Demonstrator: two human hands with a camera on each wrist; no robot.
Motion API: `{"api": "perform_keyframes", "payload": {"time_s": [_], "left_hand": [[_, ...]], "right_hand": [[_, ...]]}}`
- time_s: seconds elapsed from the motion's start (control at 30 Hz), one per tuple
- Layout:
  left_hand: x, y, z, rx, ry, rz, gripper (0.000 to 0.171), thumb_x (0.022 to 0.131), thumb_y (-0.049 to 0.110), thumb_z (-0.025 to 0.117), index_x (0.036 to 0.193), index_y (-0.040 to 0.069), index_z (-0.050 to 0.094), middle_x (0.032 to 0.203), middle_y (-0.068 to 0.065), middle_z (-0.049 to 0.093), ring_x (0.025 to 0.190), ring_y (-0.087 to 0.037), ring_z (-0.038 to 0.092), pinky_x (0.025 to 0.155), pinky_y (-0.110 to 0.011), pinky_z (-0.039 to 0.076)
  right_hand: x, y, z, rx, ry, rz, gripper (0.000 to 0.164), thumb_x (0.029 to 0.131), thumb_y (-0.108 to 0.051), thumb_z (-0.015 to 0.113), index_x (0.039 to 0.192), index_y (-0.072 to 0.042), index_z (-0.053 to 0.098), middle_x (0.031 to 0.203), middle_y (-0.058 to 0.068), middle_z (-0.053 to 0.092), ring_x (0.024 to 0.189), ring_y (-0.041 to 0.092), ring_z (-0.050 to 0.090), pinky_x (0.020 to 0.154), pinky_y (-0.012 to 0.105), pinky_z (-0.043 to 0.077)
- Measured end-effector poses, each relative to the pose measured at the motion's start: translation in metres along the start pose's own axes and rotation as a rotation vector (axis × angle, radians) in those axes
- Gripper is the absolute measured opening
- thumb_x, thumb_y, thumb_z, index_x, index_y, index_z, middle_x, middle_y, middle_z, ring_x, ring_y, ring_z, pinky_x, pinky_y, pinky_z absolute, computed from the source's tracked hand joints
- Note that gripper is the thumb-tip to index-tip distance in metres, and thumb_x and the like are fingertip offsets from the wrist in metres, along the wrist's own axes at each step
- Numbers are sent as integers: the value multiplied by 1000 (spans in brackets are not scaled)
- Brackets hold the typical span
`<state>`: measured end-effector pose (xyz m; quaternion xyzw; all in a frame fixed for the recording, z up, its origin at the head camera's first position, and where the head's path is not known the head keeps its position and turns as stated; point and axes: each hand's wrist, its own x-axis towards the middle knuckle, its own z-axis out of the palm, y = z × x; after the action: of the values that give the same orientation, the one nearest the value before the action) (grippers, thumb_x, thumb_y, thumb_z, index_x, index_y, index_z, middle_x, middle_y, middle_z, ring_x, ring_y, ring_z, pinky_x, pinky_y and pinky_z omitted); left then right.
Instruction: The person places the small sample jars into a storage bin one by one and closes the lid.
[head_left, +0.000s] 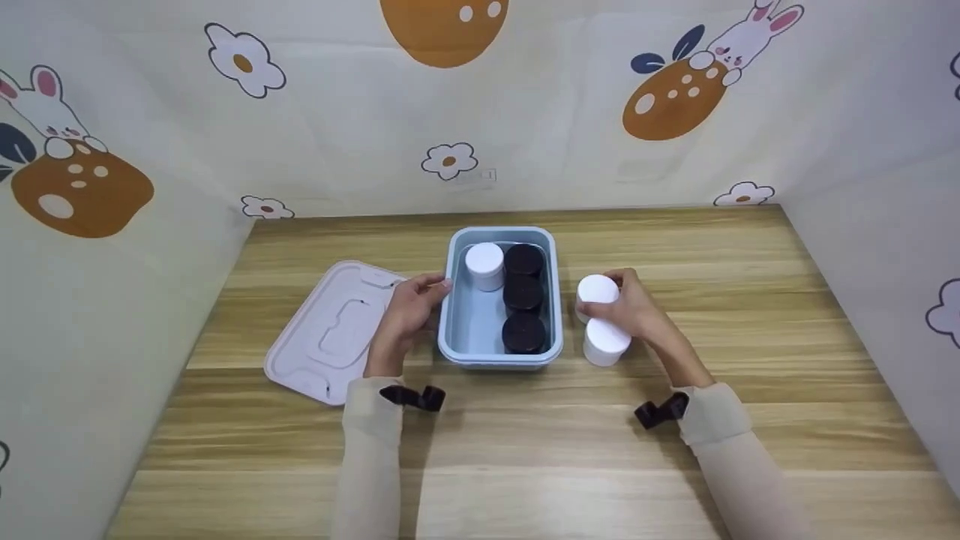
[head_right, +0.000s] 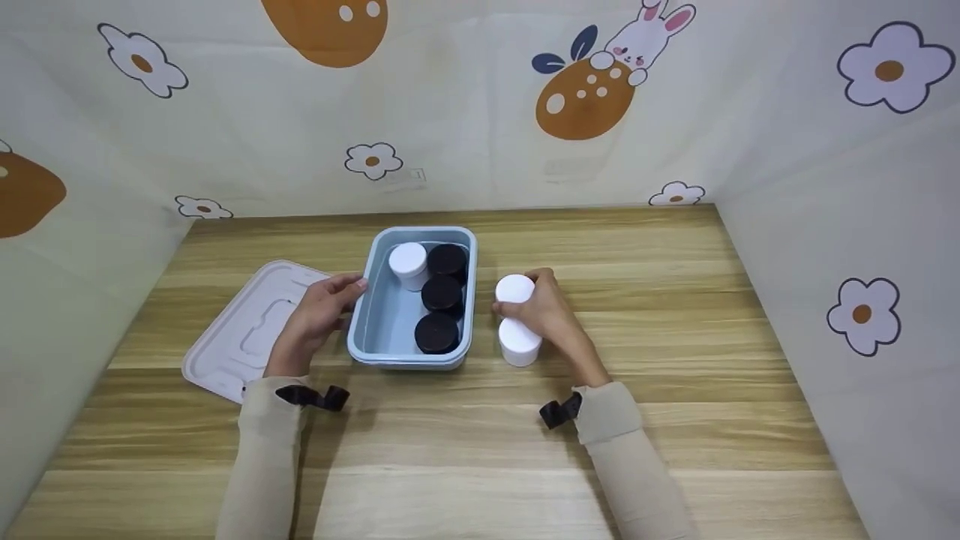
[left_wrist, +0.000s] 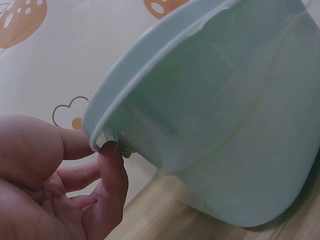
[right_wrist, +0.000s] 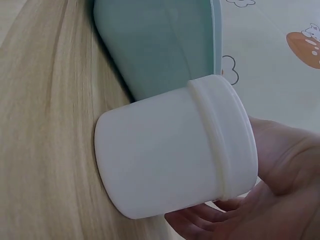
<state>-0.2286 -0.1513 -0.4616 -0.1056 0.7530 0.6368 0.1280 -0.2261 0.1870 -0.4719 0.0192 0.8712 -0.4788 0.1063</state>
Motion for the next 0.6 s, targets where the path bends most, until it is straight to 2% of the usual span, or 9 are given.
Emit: {"api": "perform_keyframes", "payload": {"time_s": [0.37,0.6], "left_hand": [[1,0,1,21,-6,-26,48,100,27,62,142,5,54,127,-19,65,97,-21,69,80,-34,59],[0,1,0,1,0,-39,47,100,27,62,141,6,55,124,-18,66,96,-20,68,79,-33,59]], "right_hand": [[1,0,-1,-48,68,-19,74,84,-25,79,136,8,39,137,30,50,126,42,52,109,51,45],[-2,-9,-3,-11,104,-78,71,85,-21,78,137,9,40,137,30,52,125,40,53,110,49,43]]}}
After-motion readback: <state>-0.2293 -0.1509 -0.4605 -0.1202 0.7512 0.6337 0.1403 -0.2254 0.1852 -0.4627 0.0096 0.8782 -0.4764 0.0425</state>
